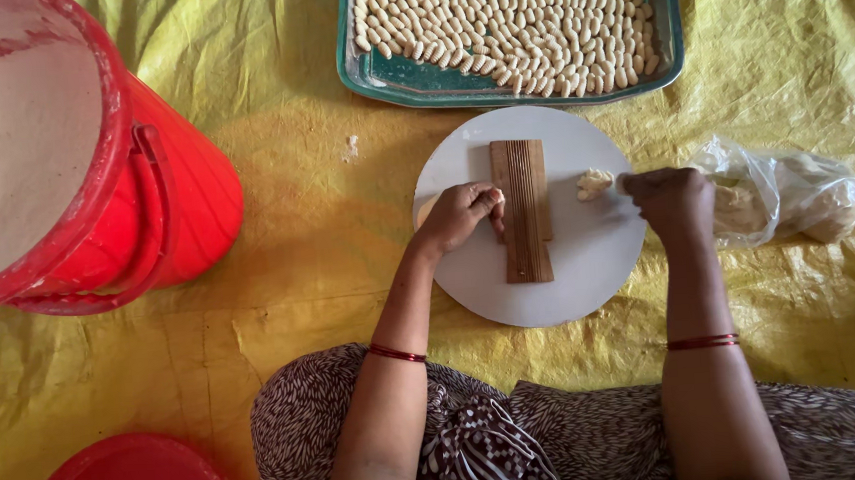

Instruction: The person sits on a yellow tarp and repeatedly takes small pieces of dough, rolls them into balls, and presses them against a grooved wooden board to create ridged shapes. The finished pieces are placed on a green tray.

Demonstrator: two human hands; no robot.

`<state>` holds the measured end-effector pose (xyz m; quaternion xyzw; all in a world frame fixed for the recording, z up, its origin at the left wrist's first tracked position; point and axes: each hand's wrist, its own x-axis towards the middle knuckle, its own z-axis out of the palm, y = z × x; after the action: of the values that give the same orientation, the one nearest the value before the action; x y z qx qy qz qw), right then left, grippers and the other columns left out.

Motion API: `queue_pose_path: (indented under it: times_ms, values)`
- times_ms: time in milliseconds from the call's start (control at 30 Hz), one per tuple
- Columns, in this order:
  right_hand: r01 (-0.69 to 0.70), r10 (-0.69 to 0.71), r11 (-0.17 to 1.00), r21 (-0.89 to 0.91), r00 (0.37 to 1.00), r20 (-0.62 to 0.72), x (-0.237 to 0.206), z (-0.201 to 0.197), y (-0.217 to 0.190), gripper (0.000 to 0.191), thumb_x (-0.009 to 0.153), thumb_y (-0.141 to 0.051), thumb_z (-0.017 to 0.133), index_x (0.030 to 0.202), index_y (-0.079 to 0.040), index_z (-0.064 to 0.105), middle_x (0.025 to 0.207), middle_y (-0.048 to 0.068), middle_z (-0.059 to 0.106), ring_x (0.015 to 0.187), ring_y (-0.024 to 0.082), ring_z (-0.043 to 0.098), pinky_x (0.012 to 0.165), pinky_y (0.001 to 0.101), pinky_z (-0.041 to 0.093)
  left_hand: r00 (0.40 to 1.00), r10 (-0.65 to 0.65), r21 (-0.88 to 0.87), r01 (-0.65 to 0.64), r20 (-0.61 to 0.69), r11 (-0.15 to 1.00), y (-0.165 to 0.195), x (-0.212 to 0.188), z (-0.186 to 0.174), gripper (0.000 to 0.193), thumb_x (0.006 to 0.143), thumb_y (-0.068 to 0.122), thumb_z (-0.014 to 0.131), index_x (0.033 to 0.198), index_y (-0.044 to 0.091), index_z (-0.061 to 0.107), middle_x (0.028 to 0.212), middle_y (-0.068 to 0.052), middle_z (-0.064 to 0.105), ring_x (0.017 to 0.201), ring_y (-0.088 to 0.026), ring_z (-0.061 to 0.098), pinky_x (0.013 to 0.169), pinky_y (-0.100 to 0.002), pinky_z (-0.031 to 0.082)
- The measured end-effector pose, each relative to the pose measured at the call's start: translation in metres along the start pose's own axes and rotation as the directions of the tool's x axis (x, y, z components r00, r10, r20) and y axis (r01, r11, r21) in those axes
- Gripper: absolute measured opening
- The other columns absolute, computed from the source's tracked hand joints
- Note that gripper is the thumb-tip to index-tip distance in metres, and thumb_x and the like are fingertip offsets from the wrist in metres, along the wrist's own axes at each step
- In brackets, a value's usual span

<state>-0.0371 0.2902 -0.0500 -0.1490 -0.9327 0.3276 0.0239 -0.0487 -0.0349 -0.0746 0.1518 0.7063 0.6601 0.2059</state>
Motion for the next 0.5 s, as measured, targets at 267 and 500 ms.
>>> queue_pose_path:
  times_ms: [267, 500]
  values:
    - [0.317, -0.317, 0.948, -0.001, 0.947, -0.047, 0.0, 0.007, -0.009, 0.027, 0.081, -0.018, 0.087, 0.108, -0.014, 0.081, 0.104, 0.005, 0.077, 0.085, 0.016, 0.072, 0.073, 0.0273, 0.06, 0.999, 0.023, -0.001, -0.023, -0.04, 1.0, -0.004, 0.003, 0.002, 0.032, 0.107, 0.028, 0.051, 0.117, 0.004, 0.069, 0.093, -0.005, 0.072, 0.084, -0.013, 0.071, 0.083, -0.03, 0.056]
    - [0.521, -0.528, 0.849, -0.087, 0.844, -0.091, -0.013, 0.023, -0.029, 0.014, 0.094, -0.012, 0.085, 0.107, -0.013, 0.081, 0.109, 0.007, 0.076, 0.102, 0.022, 0.071, 0.091, 0.0393, 0.058, 0.98, 0.187, -0.463, -0.197, -0.068, 0.865, -0.008, 0.003, 0.001, 0.052, 0.109, 0.045, 0.052, 0.149, 0.011, 0.053, 0.114, -0.011, 0.07, 0.098, -0.021, 0.071, 0.094, -0.032, 0.056]
